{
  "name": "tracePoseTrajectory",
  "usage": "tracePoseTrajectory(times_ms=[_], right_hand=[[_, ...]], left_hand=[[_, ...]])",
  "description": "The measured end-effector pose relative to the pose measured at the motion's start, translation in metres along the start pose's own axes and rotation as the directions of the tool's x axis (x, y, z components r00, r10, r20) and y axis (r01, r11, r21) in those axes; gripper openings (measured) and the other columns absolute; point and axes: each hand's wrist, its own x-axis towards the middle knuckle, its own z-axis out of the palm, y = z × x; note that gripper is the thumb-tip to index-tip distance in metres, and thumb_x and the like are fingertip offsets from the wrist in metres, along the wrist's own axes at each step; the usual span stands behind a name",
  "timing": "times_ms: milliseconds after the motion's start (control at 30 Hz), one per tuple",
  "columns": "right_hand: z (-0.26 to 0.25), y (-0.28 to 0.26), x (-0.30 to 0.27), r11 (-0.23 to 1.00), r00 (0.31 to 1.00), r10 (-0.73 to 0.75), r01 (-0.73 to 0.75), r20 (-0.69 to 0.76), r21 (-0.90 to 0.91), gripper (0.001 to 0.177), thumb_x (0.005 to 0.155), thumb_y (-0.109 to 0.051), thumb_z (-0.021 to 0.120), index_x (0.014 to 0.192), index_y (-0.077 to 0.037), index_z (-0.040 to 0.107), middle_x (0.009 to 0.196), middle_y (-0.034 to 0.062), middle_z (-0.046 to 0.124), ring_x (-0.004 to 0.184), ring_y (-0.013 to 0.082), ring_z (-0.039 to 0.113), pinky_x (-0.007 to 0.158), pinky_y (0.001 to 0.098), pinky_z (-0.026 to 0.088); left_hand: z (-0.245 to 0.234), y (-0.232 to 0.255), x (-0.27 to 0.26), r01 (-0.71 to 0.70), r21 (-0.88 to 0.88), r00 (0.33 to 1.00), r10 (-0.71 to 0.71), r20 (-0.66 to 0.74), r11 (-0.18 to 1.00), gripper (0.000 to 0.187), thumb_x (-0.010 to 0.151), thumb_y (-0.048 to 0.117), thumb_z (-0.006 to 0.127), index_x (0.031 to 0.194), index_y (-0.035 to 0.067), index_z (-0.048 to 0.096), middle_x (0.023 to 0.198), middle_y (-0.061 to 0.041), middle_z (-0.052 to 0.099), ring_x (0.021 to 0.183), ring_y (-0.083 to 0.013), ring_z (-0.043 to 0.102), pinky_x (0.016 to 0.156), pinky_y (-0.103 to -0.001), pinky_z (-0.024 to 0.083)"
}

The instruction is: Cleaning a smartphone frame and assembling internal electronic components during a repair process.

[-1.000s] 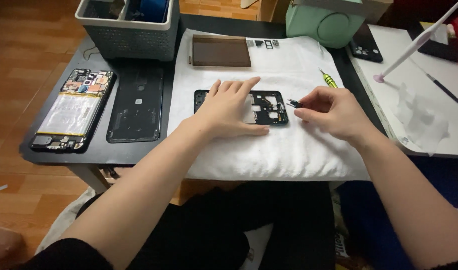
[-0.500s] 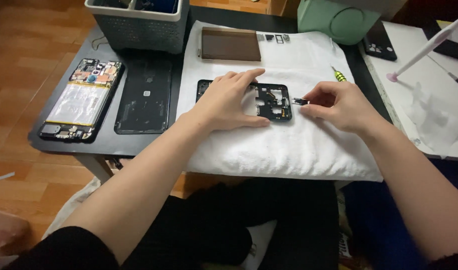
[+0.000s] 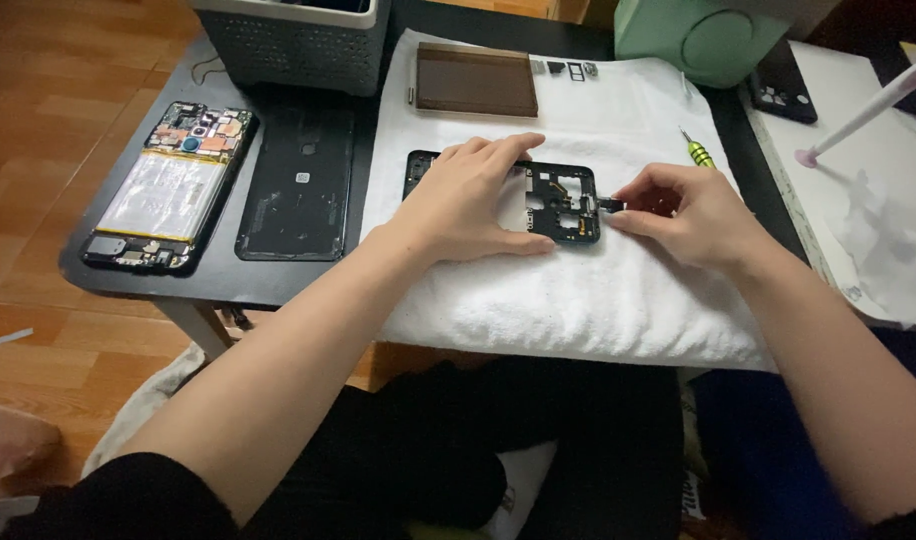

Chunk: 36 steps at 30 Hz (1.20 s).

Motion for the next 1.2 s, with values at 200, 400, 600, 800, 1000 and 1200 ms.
tracePoseTrajectory(times_ms=[200,400,600,800,1000,1200], right_hand=[[0.000,0.000,-0.004,0.999,1.000,-0.003,0.004,-0.021,0.048,0.026,0.082,-0.002,0.084,0.107,0.000,0.076,0.086,0.0198,0.074,0.083,0.0256,0.066,0.078,0.0378,0.053],[0.007,0.002,0.005,0.999,0.999,-0.050,0.050,-0.021,0.000,0.024,0.081,-0.005,0.086,0.103,-0.003,0.078,0.082,0.0163,0.074,0.080,0.0231,0.067,0.073,0.0344,0.052],[-0.002,-0.016,-0.013,0.994,0.996,0.085,-0.085,-0.005,0.062,0.050,0.077,-0.008,0.086,0.125,-0.005,0.074,0.094,0.0153,0.076,0.081,0.0208,0.066,0.073,0.0317,0.049],[0.009,-0.048,-0.030,0.833,0.810,0.554,-0.537,-0.194,0.137,0.029,0.094,-0.007,0.062,0.115,-0.014,0.080,0.089,0.0066,0.075,0.057,0.0119,0.045,0.052,0.0264,0.034],[0.025,-0.026,-0.027,0.900,0.857,0.436,-0.418,-0.276,0.125,0.032,0.084,-0.011,0.062,0.106,-0.022,0.082,0.088,0.0036,0.076,0.069,0.0129,0.054,0.065,0.0265,0.042],[0.041,-0.053,-0.028,0.922,0.881,0.386,-0.364,-0.273,0.130,0.032,0.081,-0.009,0.064,0.101,-0.025,0.083,0.080,-0.0010,0.075,0.056,0.0071,0.052,0.056,0.0207,0.040]], left_hand=[[0.000,0.000,0.000,0.003,0.005,1.000,-0.003,0.008,1.000,0.108,0.073,0.065,0.087,0.154,0.015,0.036,0.132,-0.012,0.067,0.134,-0.0344,0.056,0.117,-0.059,0.034],[-0.002,0.002,-0.001,0.003,0.003,1.000,-0.003,0.014,1.000,0.110,0.072,0.062,0.090,0.154,0.013,0.036,0.132,-0.014,0.068,0.133,-0.0358,0.057,0.117,-0.060,0.034],[0.000,0.001,0.000,0.008,-0.001,1.000,-0.008,0.003,1.000,0.110,0.072,0.063,0.089,0.155,0.014,0.035,0.133,-0.013,0.067,0.135,-0.0346,0.055,0.118,-0.060,0.034],[0.001,0.003,-0.001,-0.016,0.053,0.999,0.017,-0.027,0.998,0.106,0.072,0.065,0.084,0.151,0.010,0.038,0.137,-0.012,0.063,0.125,-0.0328,0.054,0.106,-0.048,0.036],[-0.001,0.003,-0.002,0.032,0.027,0.999,-0.032,-0.006,0.999,0.110,0.071,0.063,0.088,0.155,0.014,0.035,0.134,-0.012,0.067,0.135,-0.0335,0.055,0.119,-0.058,0.034],[-0.002,0.004,-0.003,0.018,0.023,1.000,-0.018,-0.021,1.000,0.109,0.072,0.061,0.088,0.154,0.012,0.036,0.134,-0.013,0.067,0.134,-0.0351,0.055,0.118,-0.059,0.035]])
